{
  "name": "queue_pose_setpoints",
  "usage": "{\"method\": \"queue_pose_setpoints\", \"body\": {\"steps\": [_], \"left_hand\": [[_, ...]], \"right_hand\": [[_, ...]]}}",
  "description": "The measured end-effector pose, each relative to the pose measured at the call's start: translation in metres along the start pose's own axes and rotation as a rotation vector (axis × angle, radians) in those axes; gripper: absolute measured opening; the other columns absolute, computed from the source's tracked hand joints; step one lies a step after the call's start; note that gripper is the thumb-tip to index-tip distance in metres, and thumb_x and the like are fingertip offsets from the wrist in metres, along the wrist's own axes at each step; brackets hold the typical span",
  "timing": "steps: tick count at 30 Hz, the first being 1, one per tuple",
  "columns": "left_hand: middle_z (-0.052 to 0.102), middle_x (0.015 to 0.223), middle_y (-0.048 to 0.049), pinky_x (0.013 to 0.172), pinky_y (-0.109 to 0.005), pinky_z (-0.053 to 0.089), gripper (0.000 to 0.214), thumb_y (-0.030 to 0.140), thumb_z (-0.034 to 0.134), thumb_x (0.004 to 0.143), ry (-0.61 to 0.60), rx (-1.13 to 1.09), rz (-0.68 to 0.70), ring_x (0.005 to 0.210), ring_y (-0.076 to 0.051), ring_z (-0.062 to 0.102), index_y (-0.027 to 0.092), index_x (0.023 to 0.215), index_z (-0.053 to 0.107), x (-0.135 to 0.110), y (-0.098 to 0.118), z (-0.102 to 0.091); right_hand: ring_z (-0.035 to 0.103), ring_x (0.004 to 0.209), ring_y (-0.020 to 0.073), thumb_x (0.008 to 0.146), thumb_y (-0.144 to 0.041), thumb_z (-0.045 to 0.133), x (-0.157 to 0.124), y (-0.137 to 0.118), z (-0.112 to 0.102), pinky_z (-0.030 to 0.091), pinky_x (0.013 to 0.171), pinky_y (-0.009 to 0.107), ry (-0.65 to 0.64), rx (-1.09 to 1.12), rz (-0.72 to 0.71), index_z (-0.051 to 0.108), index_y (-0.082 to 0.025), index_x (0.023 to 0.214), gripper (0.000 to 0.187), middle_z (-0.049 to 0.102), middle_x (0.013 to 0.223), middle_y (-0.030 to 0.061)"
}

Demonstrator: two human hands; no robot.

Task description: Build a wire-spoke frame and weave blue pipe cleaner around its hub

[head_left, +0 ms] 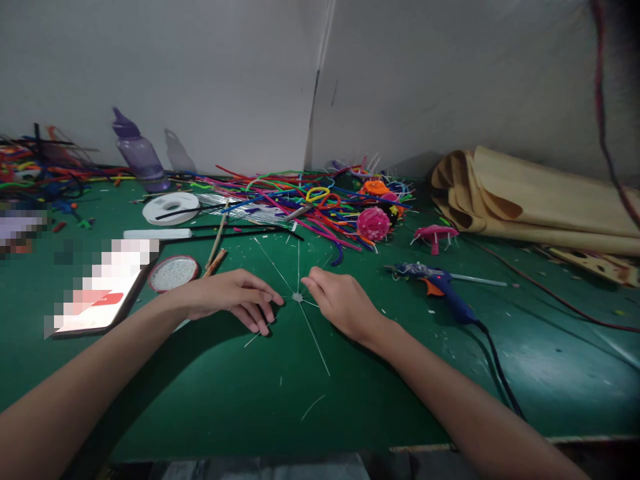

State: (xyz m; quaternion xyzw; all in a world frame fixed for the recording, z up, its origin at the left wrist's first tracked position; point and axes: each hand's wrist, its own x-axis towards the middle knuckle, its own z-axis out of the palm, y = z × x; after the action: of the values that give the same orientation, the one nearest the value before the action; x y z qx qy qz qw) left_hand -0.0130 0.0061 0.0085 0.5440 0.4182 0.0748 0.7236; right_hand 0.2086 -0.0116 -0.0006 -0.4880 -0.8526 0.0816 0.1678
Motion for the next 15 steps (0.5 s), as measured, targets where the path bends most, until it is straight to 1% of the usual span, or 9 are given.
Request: {"method": "queue_pose_setpoints", "body": {"steps": [10, 15], "left_hand": [[0.069, 0.086, -0.0098, 0.070, -0.032, 0.052, 0.033, 0.034, 0.056, 0.078, 0.008, 0.008, 0.000, 0.078, -0.023, 0.067, 0.016, 0.105, 0.063, 0.0003, 0.0008, 0.0008], [0.069, 0.088, -0.0115, 0.069, -0.033, 0.052, 0.036, 0.035, 0.057, 0.077, 0.010, 0.006, 0.002, 0.078, -0.023, 0.067, 0.015, 0.106, 0.063, 0.0008, -0.0004, 0.0003]], "right_hand": [[0.045, 0.053, 0.0106, 0.092, -0.035, 0.032, -0.0001, -0.0002, 0.0025, 0.020, 0.051, 0.023, -0.045, -0.073, -0.045, 0.050, -0.017, 0.075, 0.030, 0.052, 0.061, -0.0014], [0.046, 0.053, 0.0110, 0.092, -0.033, 0.032, 0.0000, -0.0004, 0.0029, 0.020, 0.050, 0.023, -0.036, -0.070, -0.017, 0.050, -0.017, 0.077, 0.029, 0.053, 0.060, -0.0010]]}}
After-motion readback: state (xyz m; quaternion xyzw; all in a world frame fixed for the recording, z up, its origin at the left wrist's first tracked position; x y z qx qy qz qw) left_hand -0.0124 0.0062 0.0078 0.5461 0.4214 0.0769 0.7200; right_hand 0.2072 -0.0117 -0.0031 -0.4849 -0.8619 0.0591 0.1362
